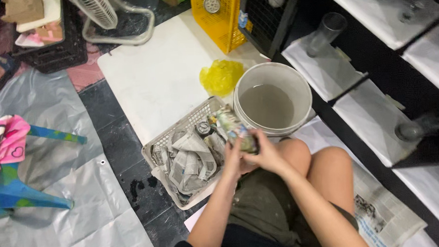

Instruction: The person sits on the floor and wraps various dishes, including plates, cups, and glasses, with newspaper. The person takes each item from a nearby shelf, wraps it in newspaper, and places the wrapped item into a plastic basket.

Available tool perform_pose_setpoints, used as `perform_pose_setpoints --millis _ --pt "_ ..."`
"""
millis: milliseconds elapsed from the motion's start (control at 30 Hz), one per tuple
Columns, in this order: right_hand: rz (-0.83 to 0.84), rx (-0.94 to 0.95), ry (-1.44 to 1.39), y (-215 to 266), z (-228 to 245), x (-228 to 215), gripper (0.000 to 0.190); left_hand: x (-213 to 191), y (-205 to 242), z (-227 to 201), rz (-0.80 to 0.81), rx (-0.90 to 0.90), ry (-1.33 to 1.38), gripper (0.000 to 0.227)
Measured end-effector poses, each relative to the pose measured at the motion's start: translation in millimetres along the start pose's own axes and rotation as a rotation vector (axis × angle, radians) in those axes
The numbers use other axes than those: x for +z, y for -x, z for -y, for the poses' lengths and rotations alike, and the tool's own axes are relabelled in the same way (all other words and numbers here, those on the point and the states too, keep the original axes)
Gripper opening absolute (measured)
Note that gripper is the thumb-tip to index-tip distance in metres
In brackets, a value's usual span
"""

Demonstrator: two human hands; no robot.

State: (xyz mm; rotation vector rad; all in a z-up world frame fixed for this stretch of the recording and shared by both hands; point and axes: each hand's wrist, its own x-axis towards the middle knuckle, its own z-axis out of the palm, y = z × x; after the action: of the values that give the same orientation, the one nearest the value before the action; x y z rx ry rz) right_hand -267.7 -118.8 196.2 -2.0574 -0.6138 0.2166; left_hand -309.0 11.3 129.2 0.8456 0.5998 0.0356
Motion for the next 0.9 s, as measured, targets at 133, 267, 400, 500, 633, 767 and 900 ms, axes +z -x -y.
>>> perform_pose_setpoints --millis 133,267,400,500,633,767,900 --pt "0.117 0.029 0.229 -18 -23 31 0.097 -80 -81 37 -0.239 -0.048 -0.114 0.069" --pt "0.215 0.211 0.114 -37 -77 50 0.079 -139 -141 70 -0.385 0.045 -0.23 0.076" --pt "0.318 0.363 0.13 -36 -150 84 0.066 -145 -160 83 -0.457 -0.084 -0.364 0.084" --pt "0.341 0.376 0.052 -37 -188 108 0.056 -130 -164 90 -0.47 -0.109 -0.511 0.089" --pt "0.448 0.504 0.055 -43 -210 129 0.048 -127 -165 89 -0.511 -0.155 -0.665 0.088" --pt "0.5 0.563 0.136 -58 -207 155 0.038 -128 -165 93 -0.618 -0.344 -1.116 0.091" --pt "0.386 0.364 0.167 -66 -190 184 0.043 -134 -166 103 -0.616 -0.299 -1.051 0.097"
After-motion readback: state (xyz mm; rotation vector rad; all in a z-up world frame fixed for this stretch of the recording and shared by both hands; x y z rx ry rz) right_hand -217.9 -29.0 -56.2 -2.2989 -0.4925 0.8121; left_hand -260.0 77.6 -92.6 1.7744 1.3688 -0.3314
